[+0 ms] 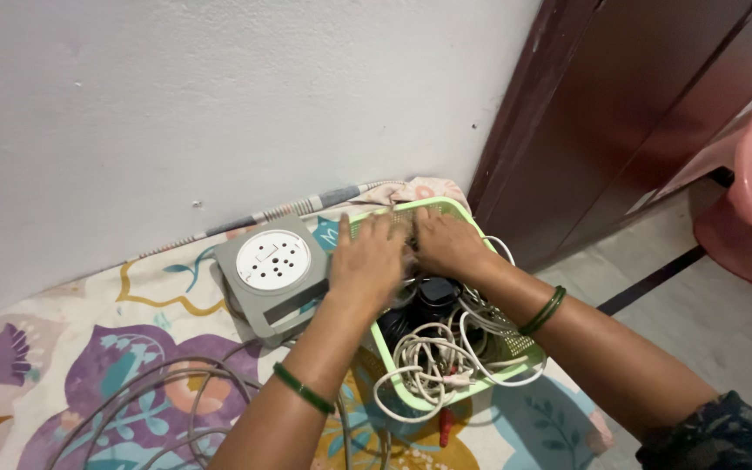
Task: The person coils a white cable and places it into a green basket. They then handle a grey cable and a power strip, moving them on the table and adjusting the basket contents.
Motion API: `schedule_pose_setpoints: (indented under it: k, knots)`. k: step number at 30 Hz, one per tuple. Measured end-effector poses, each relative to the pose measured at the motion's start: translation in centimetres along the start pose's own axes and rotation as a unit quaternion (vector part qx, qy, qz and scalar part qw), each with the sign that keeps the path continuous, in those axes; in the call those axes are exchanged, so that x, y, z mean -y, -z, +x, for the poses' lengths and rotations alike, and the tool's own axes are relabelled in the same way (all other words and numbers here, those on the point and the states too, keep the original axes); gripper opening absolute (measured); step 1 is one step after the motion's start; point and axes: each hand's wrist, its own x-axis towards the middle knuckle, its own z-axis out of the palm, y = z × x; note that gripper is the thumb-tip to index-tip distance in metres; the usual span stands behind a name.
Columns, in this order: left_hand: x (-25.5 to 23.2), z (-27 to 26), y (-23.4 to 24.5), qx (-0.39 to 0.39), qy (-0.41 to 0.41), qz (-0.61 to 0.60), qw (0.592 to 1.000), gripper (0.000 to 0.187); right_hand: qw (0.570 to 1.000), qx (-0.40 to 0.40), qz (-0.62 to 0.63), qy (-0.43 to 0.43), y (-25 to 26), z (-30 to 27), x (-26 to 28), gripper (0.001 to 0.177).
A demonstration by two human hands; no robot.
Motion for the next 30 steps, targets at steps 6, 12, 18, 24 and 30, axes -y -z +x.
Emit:
schedule_pose_setpoints:
  k: [6, 12, 18, 24, 30]
  knots:
    - [-1.2, -1.0, 1.7, 0.139, 0.012, 0.085, 0.987, 0.084, 0.986, 0.09, 0.136, -0.034, 4.1, -1.7, -0.1, 0.052]
    - [-2.1, -0.7, 0.8, 0.171, 0.038, 0.141, 0.974, 0.073, 0.964, 0.07, 0.19, 0.174, 8.7, -10.2, 0.5, 0.059]
    - [-2.5, -0.8, 0.6, 0.189, 0.037, 0.161, 0.968, 0.075, 0.961, 0.126, 0.229, 0.091, 9.2, -9.7, 0.4, 0.056]
    - [-2.8, -1.5, 1.4, 0.182, 0.048, 0.149, 0.971, 0.074, 0.886, 0.074, 0.455, 0.05, 7.9, -5.4, -2.3, 0.04]
    - [-2.4, -3.2, 3.7, 0.16, 0.12, 0.08, 0.977, 0.103, 0.84, 0.139, 0.524, -0.026, 4.2, -1.2, -2.0, 0.036]
